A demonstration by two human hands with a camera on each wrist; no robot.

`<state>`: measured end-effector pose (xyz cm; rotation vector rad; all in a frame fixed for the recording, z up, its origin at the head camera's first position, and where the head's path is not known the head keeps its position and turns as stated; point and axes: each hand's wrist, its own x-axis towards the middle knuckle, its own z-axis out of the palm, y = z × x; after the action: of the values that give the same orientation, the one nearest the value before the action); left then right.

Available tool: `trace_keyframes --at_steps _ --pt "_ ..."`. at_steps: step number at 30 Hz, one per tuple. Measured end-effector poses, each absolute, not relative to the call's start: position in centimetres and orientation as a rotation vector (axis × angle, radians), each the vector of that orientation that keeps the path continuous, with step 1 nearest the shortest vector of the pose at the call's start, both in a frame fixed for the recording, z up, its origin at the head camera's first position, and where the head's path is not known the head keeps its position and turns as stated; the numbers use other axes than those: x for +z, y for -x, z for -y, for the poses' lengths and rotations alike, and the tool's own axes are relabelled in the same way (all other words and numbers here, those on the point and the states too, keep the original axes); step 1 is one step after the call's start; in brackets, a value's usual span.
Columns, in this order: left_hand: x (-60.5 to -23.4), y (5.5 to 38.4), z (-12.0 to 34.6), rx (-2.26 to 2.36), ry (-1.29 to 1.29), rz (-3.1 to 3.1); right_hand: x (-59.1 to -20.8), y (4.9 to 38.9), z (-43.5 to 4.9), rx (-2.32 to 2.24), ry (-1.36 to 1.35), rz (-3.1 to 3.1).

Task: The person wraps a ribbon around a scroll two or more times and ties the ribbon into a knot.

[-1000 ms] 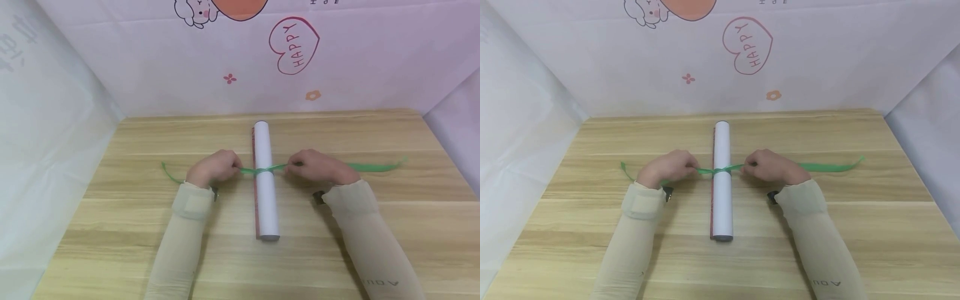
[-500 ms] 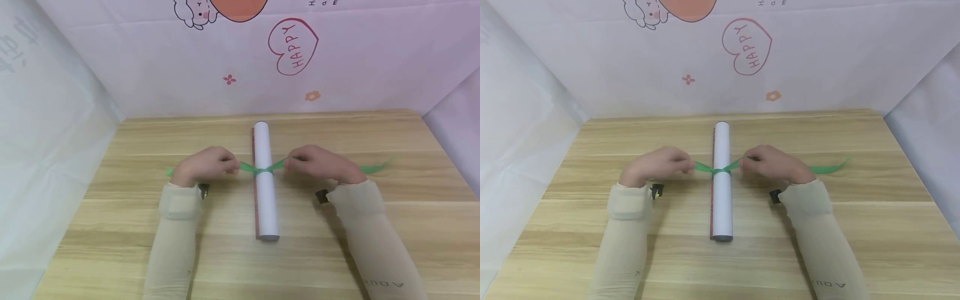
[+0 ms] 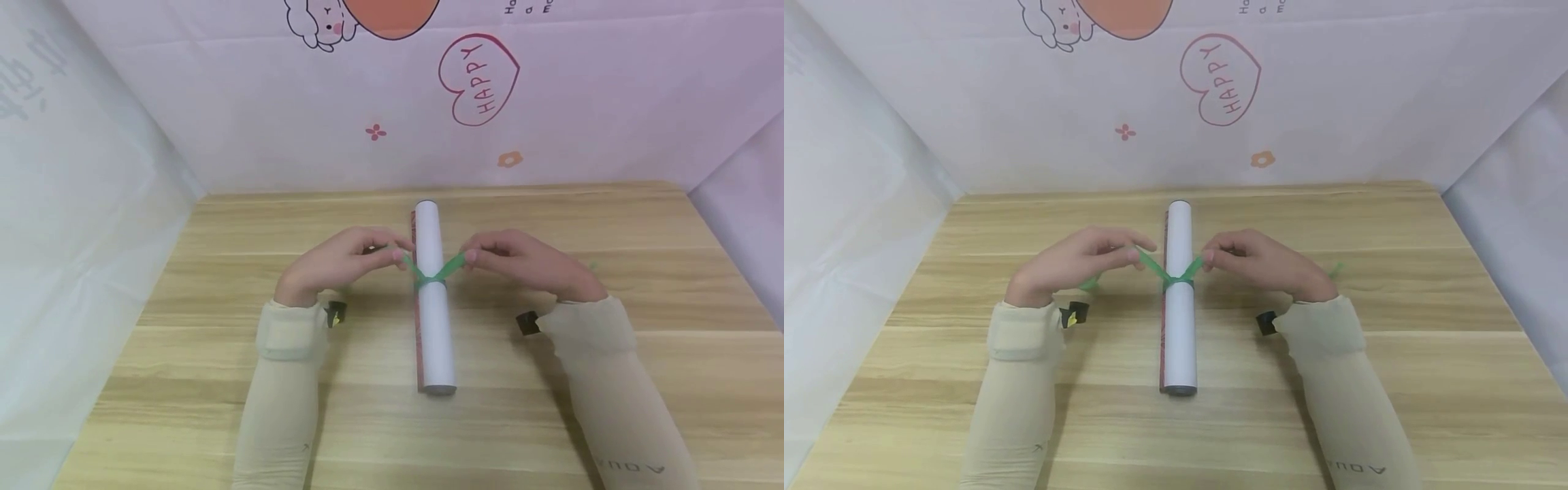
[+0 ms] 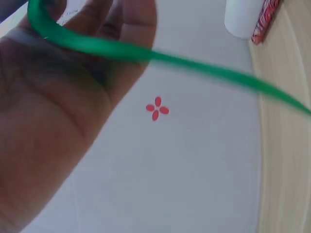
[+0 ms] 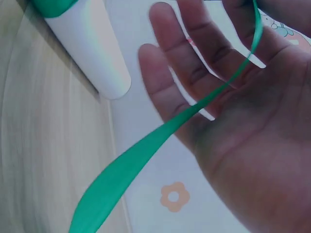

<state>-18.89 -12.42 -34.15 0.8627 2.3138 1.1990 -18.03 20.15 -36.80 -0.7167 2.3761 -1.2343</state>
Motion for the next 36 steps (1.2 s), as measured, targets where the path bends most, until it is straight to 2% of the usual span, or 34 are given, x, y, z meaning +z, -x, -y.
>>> trace_keyframes --at_steps 11,23,31,36 --pt "-34.1 18.8 11.3 1.405 -1.001 -2.099 -36.1 17.5 -19.9 -1.476 0.700 -2.351" --pt "-34.8 18.9 10.1 1.599 -0.959 -1.975 -36.8 17.7 -18.1 -1.799 0.873 -2.170" --pt "-35.6 18.9 8.4 1.742 -0.826 -1.956 -37.8 17.9 -16.4 -1.895 0.789 -2.207" --pt "-36.3 19.0 7.1 1.885 -0.584 -2.006 -38.5 18.0 -15.5 -1.983 0.790 -2.190"
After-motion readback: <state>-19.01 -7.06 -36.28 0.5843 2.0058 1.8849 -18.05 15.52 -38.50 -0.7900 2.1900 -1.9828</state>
